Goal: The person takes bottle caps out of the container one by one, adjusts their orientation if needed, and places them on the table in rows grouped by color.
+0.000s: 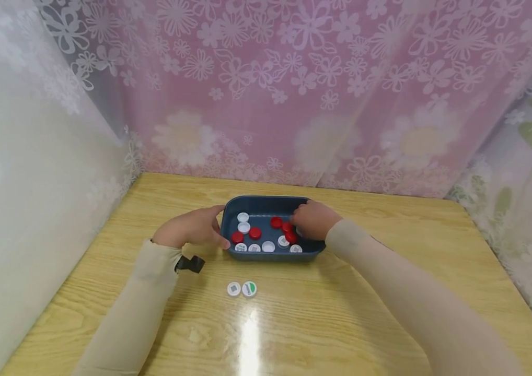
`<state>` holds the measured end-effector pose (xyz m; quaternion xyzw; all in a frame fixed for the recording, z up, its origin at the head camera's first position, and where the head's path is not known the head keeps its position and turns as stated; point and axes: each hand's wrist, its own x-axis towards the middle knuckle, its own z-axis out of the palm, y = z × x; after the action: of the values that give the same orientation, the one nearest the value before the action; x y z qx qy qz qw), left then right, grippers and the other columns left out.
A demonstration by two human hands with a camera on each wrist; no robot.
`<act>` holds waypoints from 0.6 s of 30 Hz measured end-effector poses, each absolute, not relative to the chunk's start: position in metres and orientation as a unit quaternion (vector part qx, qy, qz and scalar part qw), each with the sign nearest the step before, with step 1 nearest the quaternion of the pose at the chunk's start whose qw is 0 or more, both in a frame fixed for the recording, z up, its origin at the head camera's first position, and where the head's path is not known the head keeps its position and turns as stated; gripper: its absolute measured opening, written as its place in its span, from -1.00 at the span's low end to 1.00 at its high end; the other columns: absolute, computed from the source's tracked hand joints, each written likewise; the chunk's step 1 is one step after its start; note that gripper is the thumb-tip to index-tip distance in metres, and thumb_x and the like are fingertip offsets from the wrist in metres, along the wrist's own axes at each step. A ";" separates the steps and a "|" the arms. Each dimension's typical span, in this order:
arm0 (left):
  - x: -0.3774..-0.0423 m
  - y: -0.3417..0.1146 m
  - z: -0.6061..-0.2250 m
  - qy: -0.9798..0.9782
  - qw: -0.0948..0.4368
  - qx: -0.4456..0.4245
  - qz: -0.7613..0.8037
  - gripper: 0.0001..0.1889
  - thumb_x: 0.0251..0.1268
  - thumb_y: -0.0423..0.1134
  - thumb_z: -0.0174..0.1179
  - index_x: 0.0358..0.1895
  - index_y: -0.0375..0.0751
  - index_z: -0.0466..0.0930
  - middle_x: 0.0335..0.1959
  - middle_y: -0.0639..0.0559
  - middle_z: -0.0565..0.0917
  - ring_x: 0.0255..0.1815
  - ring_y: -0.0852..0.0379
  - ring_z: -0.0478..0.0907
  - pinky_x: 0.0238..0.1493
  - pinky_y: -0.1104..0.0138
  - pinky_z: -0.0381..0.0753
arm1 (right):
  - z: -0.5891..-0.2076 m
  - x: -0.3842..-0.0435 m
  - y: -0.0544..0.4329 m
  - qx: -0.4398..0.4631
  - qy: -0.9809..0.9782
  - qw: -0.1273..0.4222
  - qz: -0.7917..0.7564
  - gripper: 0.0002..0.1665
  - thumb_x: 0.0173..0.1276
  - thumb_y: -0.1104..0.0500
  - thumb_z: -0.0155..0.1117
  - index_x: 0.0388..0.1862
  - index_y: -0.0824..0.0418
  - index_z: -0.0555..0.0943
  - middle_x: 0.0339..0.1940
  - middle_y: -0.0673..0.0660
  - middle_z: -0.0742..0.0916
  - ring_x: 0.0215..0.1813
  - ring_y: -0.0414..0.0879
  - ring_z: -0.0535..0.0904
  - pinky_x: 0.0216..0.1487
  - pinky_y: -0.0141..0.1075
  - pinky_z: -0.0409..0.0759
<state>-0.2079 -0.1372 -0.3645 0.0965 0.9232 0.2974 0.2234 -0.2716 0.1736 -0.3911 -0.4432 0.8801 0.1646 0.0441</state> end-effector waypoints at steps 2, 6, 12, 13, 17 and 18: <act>-0.208 -0.137 -0.365 0.924 0.224 0.095 0.294 0.13 0.11 -0.06 0.60 0.70 0.06 0.04 0.55 0.00 0.39 0.54 -0.10 0.30 0.48 -0.10 0.32 | -0.387 -0.268 0.174 -0.434 0.890 0.023 0.140 -0.77 0.31 0.10 0.50 -0.16 0.17 0.68 -0.34 0.05 0.70 -0.27 0.00 0.58 -0.13 -0.08 0.62; -0.209 -0.137 -0.365 0.923 0.225 0.092 0.297 0.16 0.10 -0.06 0.61 0.70 0.07 0.01 0.52 -0.01 0.42 0.52 -0.10 0.32 0.48 -0.10 0.32 | -0.371 -0.241 0.171 -0.405 0.914 -0.021 0.024 -0.71 0.32 0.06 0.47 -0.09 0.17 0.63 -0.24 0.02 0.67 -0.22 -0.06 0.55 -0.11 -0.14 0.63; -0.208 -0.138 -0.364 0.921 0.227 0.092 0.303 0.17 0.08 -0.08 0.62 0.70 0.11 0.01 0.51 0.00 0.43 0.51 -0.09 0.33 0.48 -0.09 0.32 | -0.369 -0.167 0.161 -0.468 0.880 -0.046 -0.064 -0.75 0.43 0.05 0.34 0.01 0.11 0.71 -0.26 -0.10 0.68 -0.26 -0.20 0.50 -0.13 -0.24 0.61; -0.208 -0.138 -0.364 0.921 0.227 0.093 0.302 0.17 0.08 -0.08 0.62 0.70 0.11 0.01 0.53 0.00 0.42 0.52 -0.10 0.32 0.48 -0.10 0.32 | -0.374 -0.158 0.160 -0.480 0.874 -0.045 -0.061 -0.78 0.45 0.04 0.33 -0.03 0.08 0.73 -0.29 -0.12 0.66 -0.28 -0.22 0.47 -0.15 -0.26 0.59; -0.208 -0.138 -0.365 0.924 0.224 0.097 0.294 0.16 0.10 -0.05 0.61 0.71 0.10 0.00 0.56 0.00 0.37 0.54 -0.10 0.29 0.49 -0.10 0.31 | -0.396 -0.131 0.158 -0.484 0.872 -0.008 -0.076 -0.84 0.44 0.07 0.35 -0.06 0.04 0.73 -0.24 -0.13 0.66 -0.22 -0.23 0.50 -0.10 -0.27 0.61; -0.208 -0.138 -0.365 0.924 0.225 0.097 0.293 0.16 0.11 -0.05 0.60 0.71 0.09 0.00 0.57 0.00 0.36 0.55 -0.10 0.29 0.49 -0.10 0.31 | -0.401 -0.128 0.157 -0.477 0.875 0.006 -0.085 -0.82 0.43 0.09 0.36 -0.02 0.05 0.72 -0.19 -0.12 0.69 -0.18 -0.22 0.54 -0.05 -0.25 0.63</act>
<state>-0.2085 -0.1380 -0.3648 0.0967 0.9243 0.2927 0.2251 -0.1277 0.1572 -0.4007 -0.4770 0.8748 -0.0845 0.0062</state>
